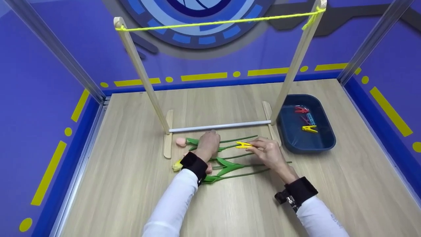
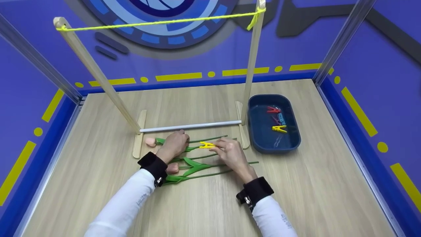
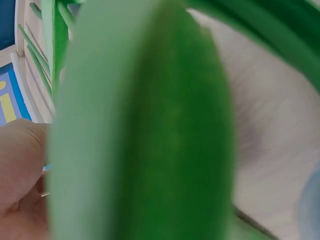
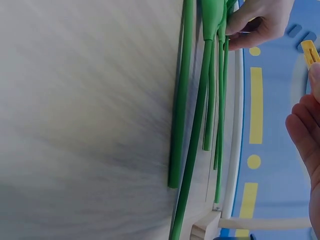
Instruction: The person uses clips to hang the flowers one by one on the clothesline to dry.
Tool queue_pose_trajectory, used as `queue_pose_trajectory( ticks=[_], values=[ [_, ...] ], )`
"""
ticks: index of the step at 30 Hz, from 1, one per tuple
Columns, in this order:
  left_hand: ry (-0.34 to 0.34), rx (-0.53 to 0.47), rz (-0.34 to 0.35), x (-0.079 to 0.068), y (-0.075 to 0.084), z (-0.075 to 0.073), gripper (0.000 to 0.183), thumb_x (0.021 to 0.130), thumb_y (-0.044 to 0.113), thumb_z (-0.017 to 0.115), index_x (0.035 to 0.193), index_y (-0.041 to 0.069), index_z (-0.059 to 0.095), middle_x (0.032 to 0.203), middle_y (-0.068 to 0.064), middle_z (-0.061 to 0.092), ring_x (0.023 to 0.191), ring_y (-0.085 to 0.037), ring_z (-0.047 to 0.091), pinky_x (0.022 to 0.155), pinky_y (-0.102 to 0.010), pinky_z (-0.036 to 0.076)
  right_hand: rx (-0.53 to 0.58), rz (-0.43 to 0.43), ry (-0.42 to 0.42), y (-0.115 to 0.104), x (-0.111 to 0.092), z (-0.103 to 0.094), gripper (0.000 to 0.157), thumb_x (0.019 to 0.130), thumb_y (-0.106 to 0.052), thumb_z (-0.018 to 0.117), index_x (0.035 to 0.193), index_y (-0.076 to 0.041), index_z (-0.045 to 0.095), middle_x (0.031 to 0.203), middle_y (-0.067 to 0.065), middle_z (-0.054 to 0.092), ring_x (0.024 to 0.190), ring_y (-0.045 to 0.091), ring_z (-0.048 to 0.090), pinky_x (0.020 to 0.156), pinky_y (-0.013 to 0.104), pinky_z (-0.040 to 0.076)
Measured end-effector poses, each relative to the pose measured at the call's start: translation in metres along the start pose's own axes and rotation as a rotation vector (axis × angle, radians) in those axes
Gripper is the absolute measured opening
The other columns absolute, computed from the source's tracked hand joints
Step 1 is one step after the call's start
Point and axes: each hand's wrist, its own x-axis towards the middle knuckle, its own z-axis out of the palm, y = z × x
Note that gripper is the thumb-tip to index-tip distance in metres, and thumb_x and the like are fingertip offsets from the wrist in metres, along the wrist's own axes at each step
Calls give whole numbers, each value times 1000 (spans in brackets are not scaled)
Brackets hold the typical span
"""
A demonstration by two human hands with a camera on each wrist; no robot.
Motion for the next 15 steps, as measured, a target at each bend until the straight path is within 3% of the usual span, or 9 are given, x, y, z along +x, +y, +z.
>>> queue_pose_trajectory(
  ticks=[9, 15],
  values=[
    [72, -10, -16, -2, -2, 5, 16, 92, -1, 58, 91, 3, 73, 104, -12, 68, 98, -30, 67, 80, -40, 60, 14, 3, -32, -1, 0, -1, 20, 70, -6, 87, 89, -5, 80, 79, 4, 74, 68, 15, 68, 63, 14, 50],
    [92, -97, 6, -3, -10, 4, 16, 92, -5, 57, 97, 1, 71, 107, -15, 65, 98, -31, 66, 84, -40, 57, 17, 11, -45, -3, 2, -1, 18, 70, -8, 87, 87, -5, 79, 78, 5, 73, 69, 16, 68, 65, 13, 50]
  ],
)
